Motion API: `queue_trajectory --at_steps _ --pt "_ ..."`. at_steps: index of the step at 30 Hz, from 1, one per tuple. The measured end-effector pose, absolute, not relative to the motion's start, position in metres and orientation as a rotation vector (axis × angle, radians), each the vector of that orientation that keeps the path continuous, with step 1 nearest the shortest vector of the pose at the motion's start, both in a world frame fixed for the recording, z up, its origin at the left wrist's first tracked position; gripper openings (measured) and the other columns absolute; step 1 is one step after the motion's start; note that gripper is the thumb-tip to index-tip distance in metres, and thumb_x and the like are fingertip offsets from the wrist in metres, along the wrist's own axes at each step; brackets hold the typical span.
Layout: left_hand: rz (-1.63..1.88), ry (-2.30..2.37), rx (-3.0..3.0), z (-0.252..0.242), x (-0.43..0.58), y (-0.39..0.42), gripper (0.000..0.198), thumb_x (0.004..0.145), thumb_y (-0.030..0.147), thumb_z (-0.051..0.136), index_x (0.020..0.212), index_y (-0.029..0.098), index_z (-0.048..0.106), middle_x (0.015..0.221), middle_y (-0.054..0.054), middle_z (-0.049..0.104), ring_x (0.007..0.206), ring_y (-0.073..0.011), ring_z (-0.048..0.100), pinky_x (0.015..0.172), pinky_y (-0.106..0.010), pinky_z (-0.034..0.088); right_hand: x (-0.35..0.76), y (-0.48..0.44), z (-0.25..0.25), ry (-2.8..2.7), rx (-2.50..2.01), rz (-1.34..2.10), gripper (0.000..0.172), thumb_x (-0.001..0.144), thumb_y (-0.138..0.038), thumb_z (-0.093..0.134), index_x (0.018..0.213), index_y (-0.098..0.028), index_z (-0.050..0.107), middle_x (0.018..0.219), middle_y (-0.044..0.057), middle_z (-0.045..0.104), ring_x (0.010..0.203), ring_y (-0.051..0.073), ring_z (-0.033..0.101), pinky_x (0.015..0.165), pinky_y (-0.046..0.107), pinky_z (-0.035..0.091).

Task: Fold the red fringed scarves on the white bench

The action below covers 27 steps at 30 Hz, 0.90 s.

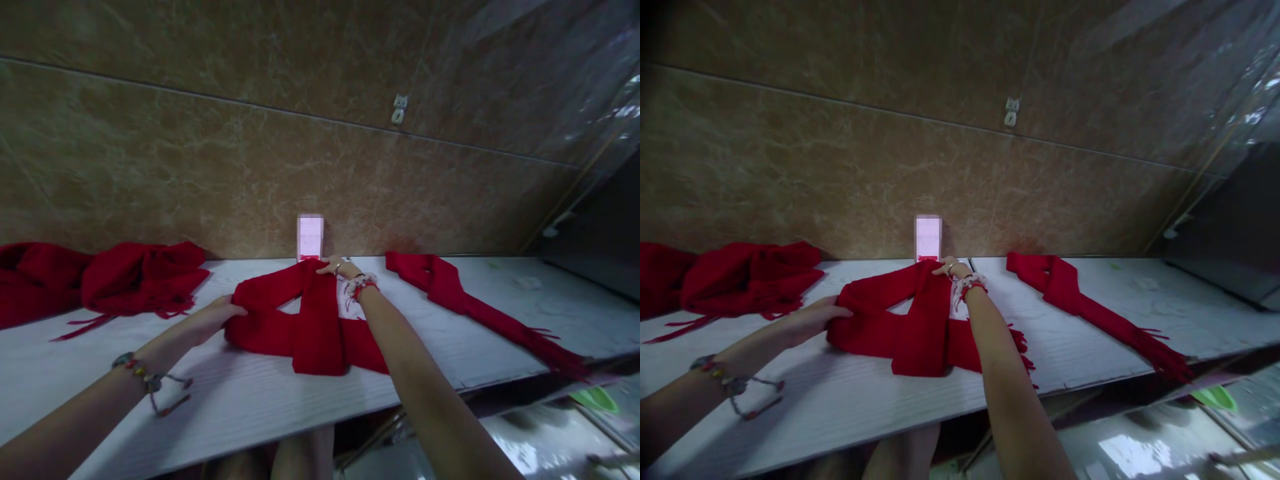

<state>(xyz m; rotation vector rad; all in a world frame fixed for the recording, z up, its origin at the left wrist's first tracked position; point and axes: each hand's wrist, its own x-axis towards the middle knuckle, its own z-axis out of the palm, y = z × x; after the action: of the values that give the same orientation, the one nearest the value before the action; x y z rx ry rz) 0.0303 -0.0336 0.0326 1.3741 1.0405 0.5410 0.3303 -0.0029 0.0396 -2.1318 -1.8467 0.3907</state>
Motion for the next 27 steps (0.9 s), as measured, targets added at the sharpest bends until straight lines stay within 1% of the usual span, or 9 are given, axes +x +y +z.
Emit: queue_trajectory --at_steps 2,4,7,11,15,18,20,23,27 --pt "0.554 1.045 1.382 0.035 0.033 -0.034 0.043 0.049 0.027 0.071 0.089 0.015 0.061 0.091 -0.008 0.069 0.088 -0.0246 0.063 0.081 -0.033 0.05 0.339 -0.01 0.043 -1.841 -2.107 0.434 0.034 0.076 -0.04 0.06 0.102 -0.018 0.061 0.103 0.005 0.063 0.092 0.021 0.058 0.084 0.034 0.044" --pt "0.617 1.124 1.442 0.037 0.039 -0.035 0.046 0.049 0.028 0.073 0.091 0.016 0.059 0.092 -0.008 0.069 0.086 -0.0241 0.064 0.079 -0.034 0.051 0.349 -0.022 0.049 -1.823 -2.071 0.45 0.031 0.083 -0.036 0.053 0.107 -0.017 0.056 0.109 0.006 0.058 0.093 0.019 0.056 0.082 0.039 0.046" --pt "0.724 1.241 1.58 0.045 0.054 -0.039 0.045 0.048 0.024 0.075 0.09 0.017 0.06 0.088 -0.005 0.07 0.085 -0.024 0.064 0.076 -0.034 0.053 0.371 -0.049 0.065 -1.774 -2.019 0.425 0.032 0.085 -0.033 0.05 0.112 -0.016 0.051 0.112 0.007 0.053 0.094 0.02 0.055 0.078 0.041 0.048" --pt "0.802 1.083 1.662 0.065 0.094 -0.042 0.041 0.054 0.023 0.072 0.093 0.016 0.061 0.091 -0.005 0.069 0.087 -0.0236 0.064 0.076 -0.033 0.053 0.415 -0.099 0.098 -1.687 -1.979 0.364 0.028 0.083 -0.028 0.053 0.107 -0.014 0.055 0.107 0.007 0.059 0.091 0.018 0.057 0.079 0.036 0.048" --pt "0.856 0.839 1.708 0.088 0.156 -0.039 0.042 0.057 0.022 0.07 0.097 0.012 0.061 0.096 -0.007 0.068 0.091 -0.0237 0.062 0.081 -0.035 0.05 0.47 -0.154 0.137 -1.504 -1.923 0.345 0.023 0.077 -0.02 0.056 0.098 -0.012 0.062 0.091 0.004 0.068 0.081 0.016 0.061 0.078 0.03 0.049" --pt "0.838 0.688 1.7 0.099 0.213 -0.036 0.04 0.059 0.017 0.069 0.098 0.01 0.061 0.098 -0.009 0.067 0.09 -0.0231 0.062 0.084 -0.036 0.049 0.509 -0.186 0.163 -1.326 -1.895 0.348 0.022 0.073 -0.02 0.059 0.093 -0.013 0.065 0.08 0.002 0.069 0.072 0.015 0.062 0.075 0.03 0.05" --pt "0.789 0.609 1.672 0.102 0.251 -0.035 0.037 0.061 0.016 0.068 0.097 0.01 0.061 0.097 -0.009 0.067 0.089 -0.0224 0.063 0.084 -0.035 0.049 0.532 -0.201 0.181 -1.226 -1.949 0.313 0.023 0.071 -0.019 0.061 0.093 -0.013 0.065 0.076 0.001 0.068 0.068 0.014 0.061 0.07 0.03 0.051" --pt "0.726 0.506 1.616 0.101 0.304 -0.034 0.033 0.063 0.015 0.066 0.095 0.009 0.061 0.096 -0.009 0.068 0.089 -0.0222 0.063 0.083 -0.034 0.049 0.565 -0.213 0.205 -1.124 -2.074 0.2 0.023 0.069 -0.019 0.063 0.091 -0.013 0.066 0.075 0.002 0.068 0.065 0.015 0.06 0.066 0.029 0.051" --pt "0.677 0.369 1.54 0.088 0.367 -0.03 0.029 0.067 0.013 0.063 0.096 0.009 0.06 0.099 -0.011 0.067 0.092 -0.0213 0.062 0.083 -0.031 0.049 0.597 -0.209 0.222 -1.108 -2.269 -0.01 0.022 0.067 -0.024 0.068 0.086 -0.013 0.067 0.075 0.006 0.067 0.067 0.017 0.06 0.067 0.031 0.049"
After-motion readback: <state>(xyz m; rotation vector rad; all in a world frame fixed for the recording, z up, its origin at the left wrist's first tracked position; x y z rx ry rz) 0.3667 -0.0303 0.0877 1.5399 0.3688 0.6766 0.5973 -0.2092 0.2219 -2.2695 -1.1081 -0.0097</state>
